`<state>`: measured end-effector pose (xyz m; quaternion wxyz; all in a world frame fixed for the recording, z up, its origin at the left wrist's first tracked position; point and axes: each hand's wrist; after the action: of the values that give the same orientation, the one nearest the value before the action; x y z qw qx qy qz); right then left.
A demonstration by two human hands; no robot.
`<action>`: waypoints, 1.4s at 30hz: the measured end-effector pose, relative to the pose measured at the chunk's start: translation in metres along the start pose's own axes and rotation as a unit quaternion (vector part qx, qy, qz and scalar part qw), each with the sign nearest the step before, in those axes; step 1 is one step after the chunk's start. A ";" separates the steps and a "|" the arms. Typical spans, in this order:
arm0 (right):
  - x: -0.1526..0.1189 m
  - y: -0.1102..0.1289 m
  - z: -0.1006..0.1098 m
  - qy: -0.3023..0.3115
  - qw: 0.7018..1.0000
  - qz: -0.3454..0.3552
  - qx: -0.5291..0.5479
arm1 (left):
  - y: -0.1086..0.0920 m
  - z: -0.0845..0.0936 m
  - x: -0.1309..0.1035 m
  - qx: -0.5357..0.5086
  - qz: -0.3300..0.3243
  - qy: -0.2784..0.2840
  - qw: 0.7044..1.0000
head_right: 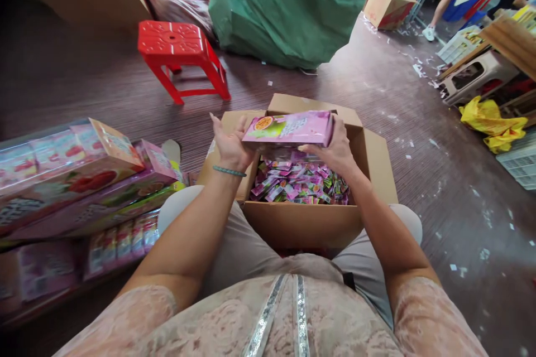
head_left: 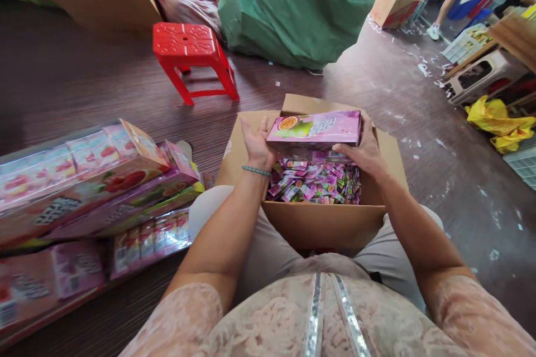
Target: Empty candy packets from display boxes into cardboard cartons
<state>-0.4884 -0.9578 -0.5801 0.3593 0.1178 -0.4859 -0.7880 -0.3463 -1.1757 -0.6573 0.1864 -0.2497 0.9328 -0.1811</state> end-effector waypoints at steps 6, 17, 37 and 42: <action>0.008 0.021 0.025 0.006 0.992 0.015 0.123 | -0.008 0.000 -0.016 0.073 -0.031 0.094 0.992; -0.063 -0.050 0.005 -0.063 0.943 -0.121 0.304 | -0.007 -0.030 -0.048 0.227 -0.064 0.253 0.938; -0.044 -0.004 -0.002 -0.014 0.981 -0.024 0.191 | -0.010 0.002 -0.028 0.152 -0.065 0.143 0.976; -0.055 -0.001 -0.009 -0.011 0.970 -0.030 0.239 | -0.018 -0.003 -0.035 0.144 -0.077 0.163 0.973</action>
<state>-0.4446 -0.9260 -0.5946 0.2914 0.2064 -0.6604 -0.6606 -0.3126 -1.1708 -0.6381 0.0509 -0.2581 0.8930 -0.3653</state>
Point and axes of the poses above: each hand's wrist, its own x-axis towards the middle knuckle, its own z-axis out of the back of the hand, y = z × x, and after that the axes turned 7 degrees about y, right-handed
